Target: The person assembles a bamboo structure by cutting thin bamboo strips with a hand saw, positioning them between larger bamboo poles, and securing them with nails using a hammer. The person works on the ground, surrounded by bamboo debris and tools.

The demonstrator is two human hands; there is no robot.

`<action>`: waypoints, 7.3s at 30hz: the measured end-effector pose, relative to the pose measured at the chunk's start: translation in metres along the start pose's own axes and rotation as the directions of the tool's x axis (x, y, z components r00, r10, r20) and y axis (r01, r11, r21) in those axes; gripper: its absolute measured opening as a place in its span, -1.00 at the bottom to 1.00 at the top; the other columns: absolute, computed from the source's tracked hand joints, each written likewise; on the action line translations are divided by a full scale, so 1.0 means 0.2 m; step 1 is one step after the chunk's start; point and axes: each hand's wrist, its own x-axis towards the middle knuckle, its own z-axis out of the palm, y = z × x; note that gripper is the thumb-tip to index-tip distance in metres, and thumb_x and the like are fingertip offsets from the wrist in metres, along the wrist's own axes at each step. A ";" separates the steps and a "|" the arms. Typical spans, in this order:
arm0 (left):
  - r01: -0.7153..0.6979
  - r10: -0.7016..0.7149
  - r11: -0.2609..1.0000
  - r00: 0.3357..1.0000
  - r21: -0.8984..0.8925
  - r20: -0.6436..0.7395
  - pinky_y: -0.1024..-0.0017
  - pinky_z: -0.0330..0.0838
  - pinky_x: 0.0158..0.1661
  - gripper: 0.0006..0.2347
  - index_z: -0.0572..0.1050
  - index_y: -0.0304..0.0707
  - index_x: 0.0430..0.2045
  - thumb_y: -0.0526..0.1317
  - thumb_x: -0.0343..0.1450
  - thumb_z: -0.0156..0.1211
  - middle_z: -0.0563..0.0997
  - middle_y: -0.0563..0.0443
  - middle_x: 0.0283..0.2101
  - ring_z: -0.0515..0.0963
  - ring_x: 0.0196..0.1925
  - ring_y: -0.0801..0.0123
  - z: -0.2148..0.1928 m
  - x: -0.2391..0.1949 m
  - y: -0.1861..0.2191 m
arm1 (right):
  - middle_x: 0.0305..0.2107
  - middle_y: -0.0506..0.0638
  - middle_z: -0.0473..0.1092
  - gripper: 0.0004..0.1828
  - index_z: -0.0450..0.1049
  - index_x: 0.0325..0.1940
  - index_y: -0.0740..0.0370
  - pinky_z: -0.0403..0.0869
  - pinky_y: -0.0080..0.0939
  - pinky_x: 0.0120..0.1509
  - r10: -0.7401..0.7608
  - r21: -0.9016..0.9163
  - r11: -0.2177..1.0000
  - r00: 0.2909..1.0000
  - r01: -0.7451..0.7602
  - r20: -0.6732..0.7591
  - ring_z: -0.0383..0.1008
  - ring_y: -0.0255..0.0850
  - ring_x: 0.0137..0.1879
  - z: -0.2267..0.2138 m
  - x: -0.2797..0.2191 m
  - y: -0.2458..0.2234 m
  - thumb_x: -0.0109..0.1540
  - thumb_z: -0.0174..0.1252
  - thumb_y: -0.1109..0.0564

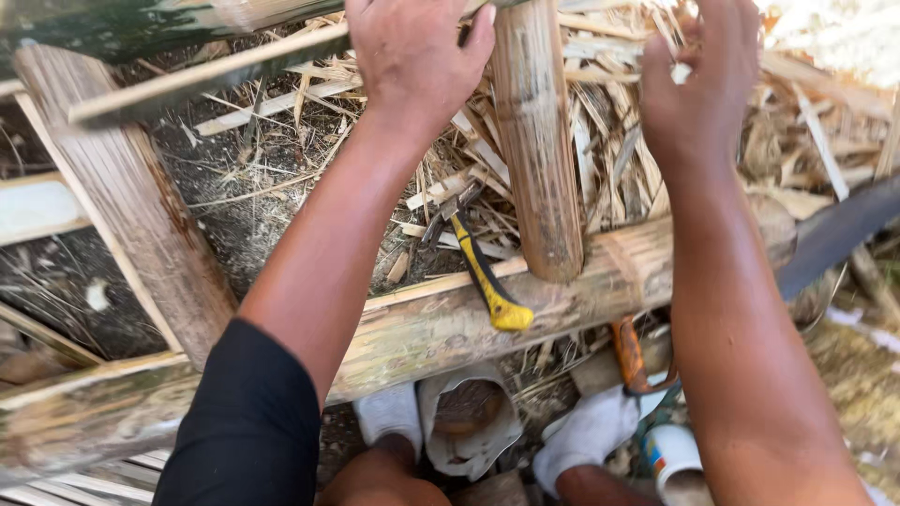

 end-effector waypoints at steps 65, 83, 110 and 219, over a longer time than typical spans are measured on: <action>0.642 -0.562 0.763 0.608 0.068 0.561 0.04 0.46 0.05 -0.43 0.43 -0.45 0.03 0.07 0.29 0.28 0.63 -0.43 -0.07 0.62 0.03 -0.20 -1.02 -1.43 0.13 | -0.70 -0.11 0.27 -0.76 0.46 -0.42 0.28 0.25 -0.29 -0.46 0.593 0.293 0.718 0.775 -0.631 0.218 0.19 -0.43 -0.53 -0.53 -1.57 -2.15 0.24 0.28 0.09; 0.422 -0.468 0.873 0.582 0.245 0.665 0.01 0.49 -0.06 -0.54 0.34 -0.24 0.08 0.15 0.51 0.01 0.68 -0.32 -0.30 0.71 -0.20 -0.11 -1.07 -1.41 0.15 | -0.64 -0.17 0.31 -0.85 0.53 -0.32 0.32 0.30 -0.34 -0.43 0.489 0.381 0.625 0.723 -0.681 0.488 0.25 -0.45 -0.49 -0.66 -1.58 -1.92 0.23 0.25 0.15; 0.399 -0.385 0.915 0.816 0.061 0.431 0.03 0.35 -0.03 -0.69 0.47 -0.18 -0.25 0.05 0.37 0.26 0.46 -0.19 -0.18 0.48 0.02 -0.03 -1.00 -1.50 0.07 | -0.59 -0.16 0.32 -0.79 0.54 -0.24 0.32 0.29 -0.35 -0.41 0.470 0.315 0.636 0.678 -0.705 0.566 0.25 -0.45 -0.45 -0.45 -1.33 -1.80 0.29 0.25 0.08; 0.072 -0.025 0.969 0.980 -0.236 0.196 0.04 0.38 -0.13 -0.68 0.39 -0.28 -0.36 -0.15 0.29 0.49 0.43 -0.20 -0.26 0.48 -0.12 -0.06 -0.91 -1.67 -0.04 | -0.53 -0.08 0.33 -0.68 0.40 -0.34 0.39 0.28 -0.31 -0.32 0.481 0.300 0.716 0.756 -0.631 0.443 0.26 -0.34 -0.42 -0.44 -1.51 -1.81 0.41 0.27 0.15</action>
